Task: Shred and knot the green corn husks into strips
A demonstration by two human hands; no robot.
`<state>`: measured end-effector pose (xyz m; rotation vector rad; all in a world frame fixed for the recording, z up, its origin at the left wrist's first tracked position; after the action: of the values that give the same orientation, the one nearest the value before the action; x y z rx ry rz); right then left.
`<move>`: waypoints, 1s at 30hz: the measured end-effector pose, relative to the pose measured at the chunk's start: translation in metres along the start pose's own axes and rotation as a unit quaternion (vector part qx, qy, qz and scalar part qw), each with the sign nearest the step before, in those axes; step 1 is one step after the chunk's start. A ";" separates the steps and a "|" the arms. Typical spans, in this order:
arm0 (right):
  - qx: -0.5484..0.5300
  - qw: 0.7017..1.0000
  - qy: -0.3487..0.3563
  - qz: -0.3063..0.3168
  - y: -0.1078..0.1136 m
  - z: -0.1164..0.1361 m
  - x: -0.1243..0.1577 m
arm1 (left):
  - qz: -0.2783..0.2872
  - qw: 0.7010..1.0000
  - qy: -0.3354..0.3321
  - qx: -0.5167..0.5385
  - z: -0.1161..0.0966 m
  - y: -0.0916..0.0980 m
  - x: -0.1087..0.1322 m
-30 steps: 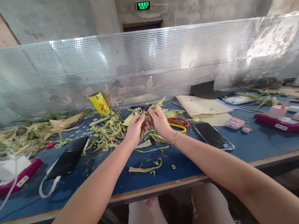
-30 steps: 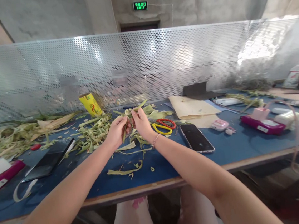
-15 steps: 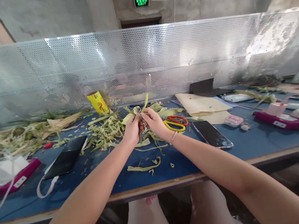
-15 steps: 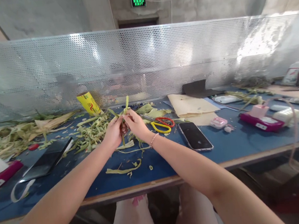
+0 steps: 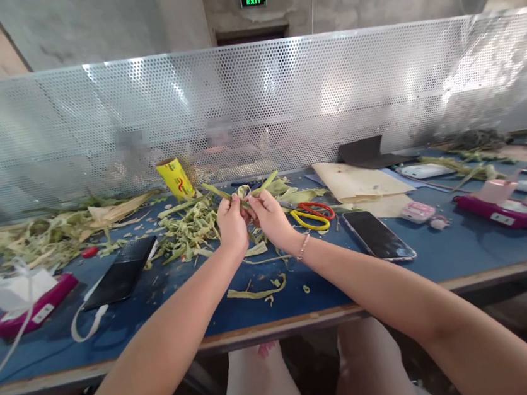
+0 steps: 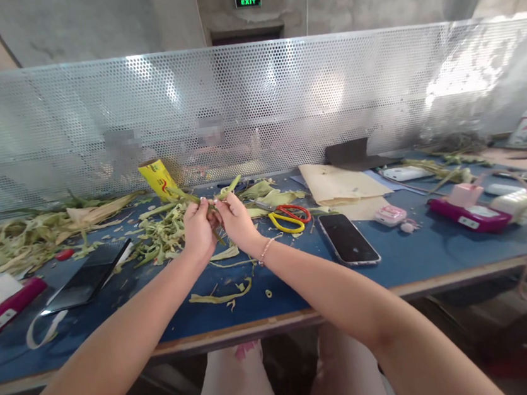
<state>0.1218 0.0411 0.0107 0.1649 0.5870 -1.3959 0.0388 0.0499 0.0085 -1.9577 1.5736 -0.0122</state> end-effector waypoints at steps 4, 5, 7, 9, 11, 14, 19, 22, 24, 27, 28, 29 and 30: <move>-0.004 1.000 -0.003 -0.007 0.000 -0.003 0.001 | 0.000 1.000 0.009 0.011 -0.001 -0.001 0.001; -0.004 1.000 -0.002 -0.008 0.000 -0.004 0.001 | 0.002 1.000 0.014 0.014 0.000 -0.001 0.001; -0.001 1.000 -0.001 -0.009 0.002 -0.006 0.000 | 0.010 1.000 0.022 0.021 0.001 -0.001 0.001; -0.002 1.000 -0.006 -0.010 0.005 -0.008 -0.001 | 0.030 0.999 0.028 0.020 0.003 -0.002 0.000; -0.006 1.000 -0.024 -0.009 0.010 -0.012 -0.004 | 0.068 0.997 0.041 0.008 0.005 -0.004 -0.002; -0.010 0.999 -0.052 0.003 0.018 -0.017 -0.009 | 0.139 0.985 0.092 -0.030 0.012 -0.006 -0.005; -0.014 0.999 -0.031 0.000 0.029 -0.017 -0.016 | 0.213 0.967 0.117 -0.080 0.012 -0.006 -0.011; 0.000 1.000 -0.028 0.001 0.031 -0.017 -0.018 | 0.236 0.963 0.092 -0.096 0.010 -0.006 -0.013; -0.008 0.999 -0.037 0.018 0.029 -0.017 -0.018 | 0.237 0.963 0.078 -0.101 0.009 -0.005 -0.014; -0.027 0.998 -0.046 0.034 0.027 -0.015 -0.017 | 0.241 0.963 0.067 -0.105 0.011 -0.004 -0.016; -0.030 0.998 -0.048 0.033 0.027 -0.015 -0.016 | 0.243 0.962 0.064 -0.103 0.011 -0.004 -0.016; -0.031 0.998 -0.048 0.031 0.028 -0.014 -0.016 | 0.246 0.962 0.060 -0.101 0.011 -0.004 -0.016; -0.033 0.998 -0.050 0.030 0.028 -0.013 -0.016 | 0.249 0.962 0.057 -0.098 0.012 -0.004 -0.016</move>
<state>0.1436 0.0665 0.0008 0.0588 0.5410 -1.3169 0.0421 0.0700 0.0070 -1.6683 2.1775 0.2497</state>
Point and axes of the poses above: each hand's wrist, its own x-axis away from the middle knuckle, its own y-axis out of the back of the hand, z = x × y, the point moved 6 cm from there along -x, towards the middle knuckle, and after that the axes turned 2 degrees about -y, right-handed, at the moved point
